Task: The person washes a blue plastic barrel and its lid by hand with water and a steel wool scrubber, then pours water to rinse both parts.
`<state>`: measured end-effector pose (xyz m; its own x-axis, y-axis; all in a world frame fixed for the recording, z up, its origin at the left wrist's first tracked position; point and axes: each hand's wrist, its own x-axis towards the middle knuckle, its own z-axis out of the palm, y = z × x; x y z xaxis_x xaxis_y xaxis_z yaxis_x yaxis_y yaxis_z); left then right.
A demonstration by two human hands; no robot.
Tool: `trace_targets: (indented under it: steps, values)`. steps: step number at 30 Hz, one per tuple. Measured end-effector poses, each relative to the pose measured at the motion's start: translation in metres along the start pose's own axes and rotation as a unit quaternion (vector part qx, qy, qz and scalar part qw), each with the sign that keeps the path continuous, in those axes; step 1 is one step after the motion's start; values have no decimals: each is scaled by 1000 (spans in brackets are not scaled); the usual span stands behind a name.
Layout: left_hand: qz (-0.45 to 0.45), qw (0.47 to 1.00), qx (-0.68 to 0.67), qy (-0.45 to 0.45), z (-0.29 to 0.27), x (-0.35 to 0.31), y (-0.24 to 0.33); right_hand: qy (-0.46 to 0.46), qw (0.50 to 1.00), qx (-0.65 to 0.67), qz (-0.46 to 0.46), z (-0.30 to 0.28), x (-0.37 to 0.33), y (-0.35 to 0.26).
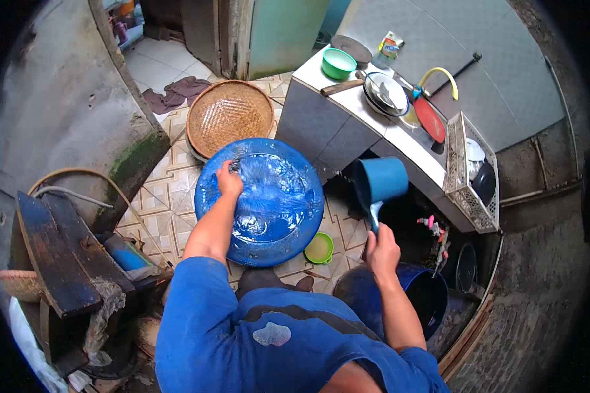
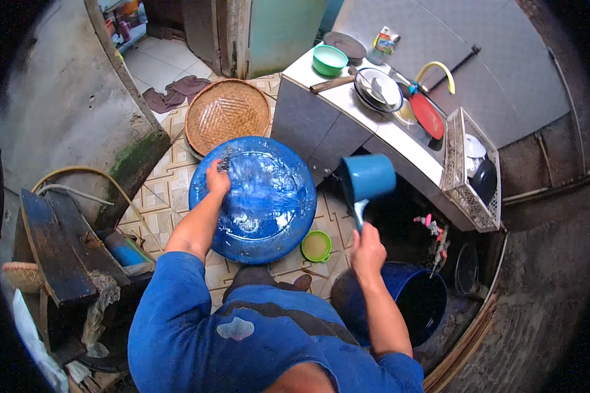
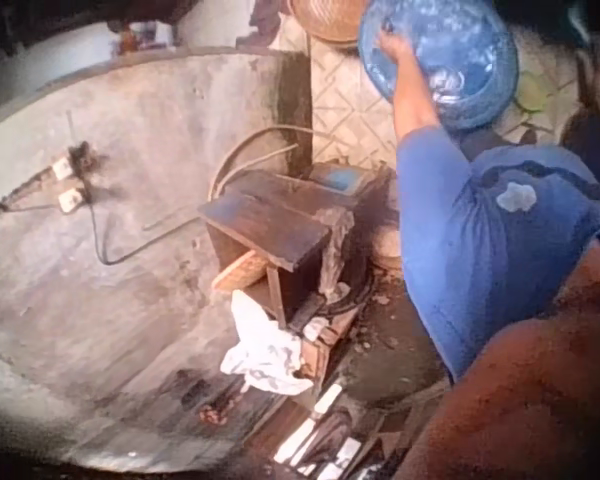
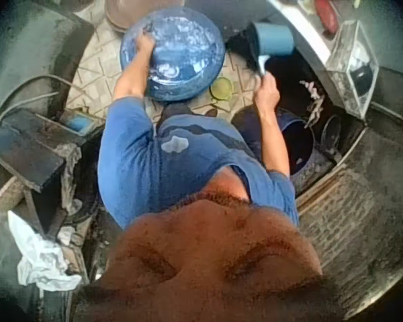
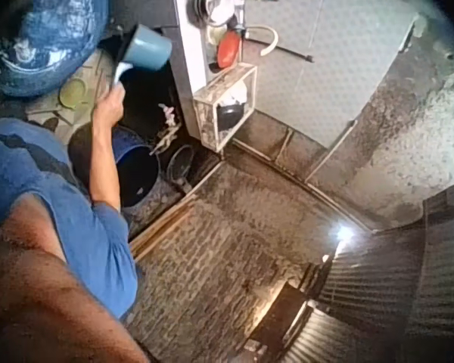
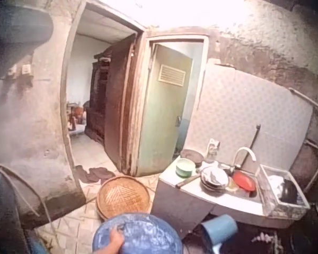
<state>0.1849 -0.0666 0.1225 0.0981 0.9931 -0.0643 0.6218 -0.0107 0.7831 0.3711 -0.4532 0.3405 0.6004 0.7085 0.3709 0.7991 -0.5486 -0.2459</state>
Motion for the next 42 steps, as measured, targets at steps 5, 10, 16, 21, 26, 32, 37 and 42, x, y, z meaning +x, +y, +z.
trace_targets:
  steps: [5,10,16,21,26,32,37,42]
  values:
    - [82,996,10,35,-9,-2,5,0,981,-38,188,-36,-87,72]
    - [97,995,-37,1,15,-17,26,62,942,-78,319,-67,-163,125]
    - [-14,936,-287,-202,81,-70,109,122,887,-98,435,-100,-230,170]
    - [-4,903,-289,-317,144,-127,203,126,837,-112,520,-107,-284,208]
    - [55,875,-294,-382,192,-172,312,32,788,-127,602,-100,-325,232]
    - [145,883,-224,-386,263,-193,414,-125,755,-89,638,-78,-343,256]
    - [173,910,-175,-334,308,-196,455,-209,766,-63,604,-58,-345,284]
    - [233,935,-75,-255,319,-160,439,-112,782,39,611,-42,-334,307]
